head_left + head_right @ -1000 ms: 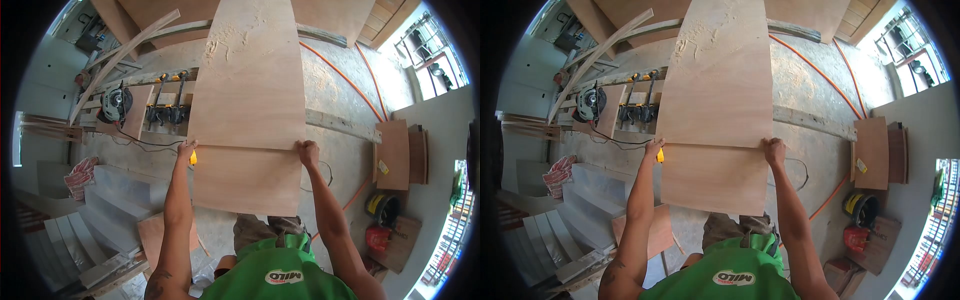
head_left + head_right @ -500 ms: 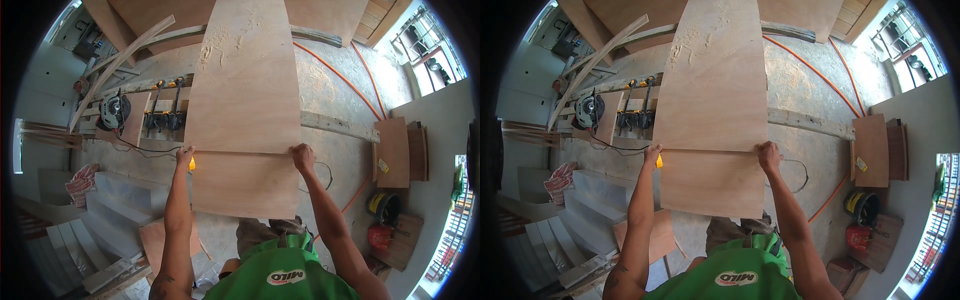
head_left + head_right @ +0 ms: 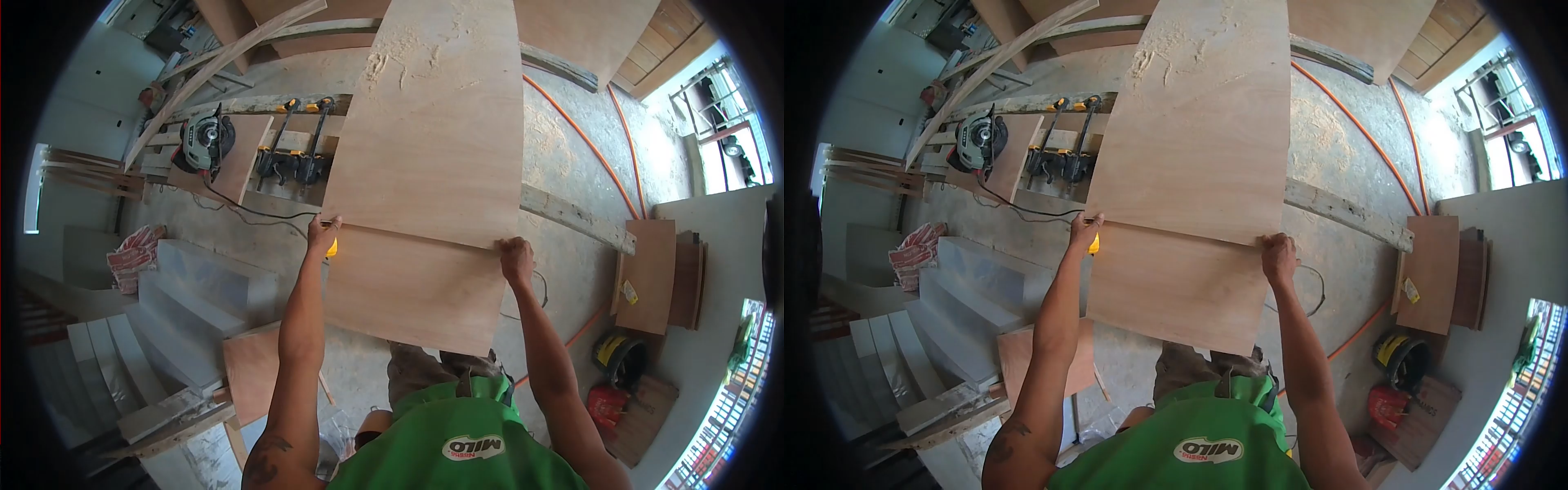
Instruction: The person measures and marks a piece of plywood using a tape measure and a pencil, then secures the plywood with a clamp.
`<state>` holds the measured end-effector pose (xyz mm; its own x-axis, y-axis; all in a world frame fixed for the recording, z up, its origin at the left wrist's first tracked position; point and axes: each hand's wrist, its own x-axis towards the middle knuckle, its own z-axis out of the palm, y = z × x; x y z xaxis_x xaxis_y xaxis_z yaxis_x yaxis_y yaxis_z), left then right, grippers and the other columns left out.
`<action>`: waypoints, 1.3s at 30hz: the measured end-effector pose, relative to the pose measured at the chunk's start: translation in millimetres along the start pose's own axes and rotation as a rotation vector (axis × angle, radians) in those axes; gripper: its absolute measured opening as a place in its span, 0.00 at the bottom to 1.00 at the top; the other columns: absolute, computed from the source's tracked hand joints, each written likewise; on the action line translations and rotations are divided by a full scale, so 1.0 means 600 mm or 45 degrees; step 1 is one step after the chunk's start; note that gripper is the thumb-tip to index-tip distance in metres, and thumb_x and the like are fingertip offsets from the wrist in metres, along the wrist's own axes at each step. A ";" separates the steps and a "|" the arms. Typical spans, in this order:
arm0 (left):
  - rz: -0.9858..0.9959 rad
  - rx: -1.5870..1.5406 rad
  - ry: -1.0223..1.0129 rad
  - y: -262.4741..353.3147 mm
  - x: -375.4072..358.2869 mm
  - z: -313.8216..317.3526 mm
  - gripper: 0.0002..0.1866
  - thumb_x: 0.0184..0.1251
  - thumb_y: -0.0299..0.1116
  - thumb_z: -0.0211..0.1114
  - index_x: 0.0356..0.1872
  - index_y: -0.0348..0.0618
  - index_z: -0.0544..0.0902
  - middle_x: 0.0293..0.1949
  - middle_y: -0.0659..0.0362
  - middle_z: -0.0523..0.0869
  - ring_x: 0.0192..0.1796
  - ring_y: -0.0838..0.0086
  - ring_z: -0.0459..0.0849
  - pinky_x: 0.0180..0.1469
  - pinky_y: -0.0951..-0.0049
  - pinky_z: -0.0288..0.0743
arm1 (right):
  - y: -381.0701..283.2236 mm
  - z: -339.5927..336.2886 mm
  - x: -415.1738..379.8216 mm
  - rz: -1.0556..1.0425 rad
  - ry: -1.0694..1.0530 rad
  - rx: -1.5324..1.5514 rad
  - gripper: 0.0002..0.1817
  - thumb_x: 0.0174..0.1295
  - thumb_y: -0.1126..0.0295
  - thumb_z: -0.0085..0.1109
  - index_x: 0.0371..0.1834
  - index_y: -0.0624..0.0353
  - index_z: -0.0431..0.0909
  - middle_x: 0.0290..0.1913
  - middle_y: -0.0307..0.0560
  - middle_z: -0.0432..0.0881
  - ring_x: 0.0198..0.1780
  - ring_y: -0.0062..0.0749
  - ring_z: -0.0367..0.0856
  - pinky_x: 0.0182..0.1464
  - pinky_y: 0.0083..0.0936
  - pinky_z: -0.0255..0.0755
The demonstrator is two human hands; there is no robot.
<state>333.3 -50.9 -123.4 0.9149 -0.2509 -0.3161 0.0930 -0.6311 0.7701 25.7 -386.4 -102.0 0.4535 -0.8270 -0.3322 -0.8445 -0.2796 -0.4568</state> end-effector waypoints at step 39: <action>-0.149 0.617 0.094 0.002 -0.081 -0.016 0.42 0.51 0.55 0.72 0.59 0.33 0.71 0.54 0.39 0.79 0.57 0.50 0.78 0.58 0.60 0.72 | 0.022 0.006 0.008 -0.180 0.145 0.083 0.20 0.62 0.54 0.58 0.36 0.63 0.80 0.35 0.62 0.82 0.42 0.58 0.81 0.44 0.44 0.72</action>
<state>292.6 -32.6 -101.6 0.9362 -0.1167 -0.3315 0.0194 -0.9246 0.3804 17.7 -392.3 -112.3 0.5280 -0.8326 -0.1674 -0.7527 -0.3676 -0.5462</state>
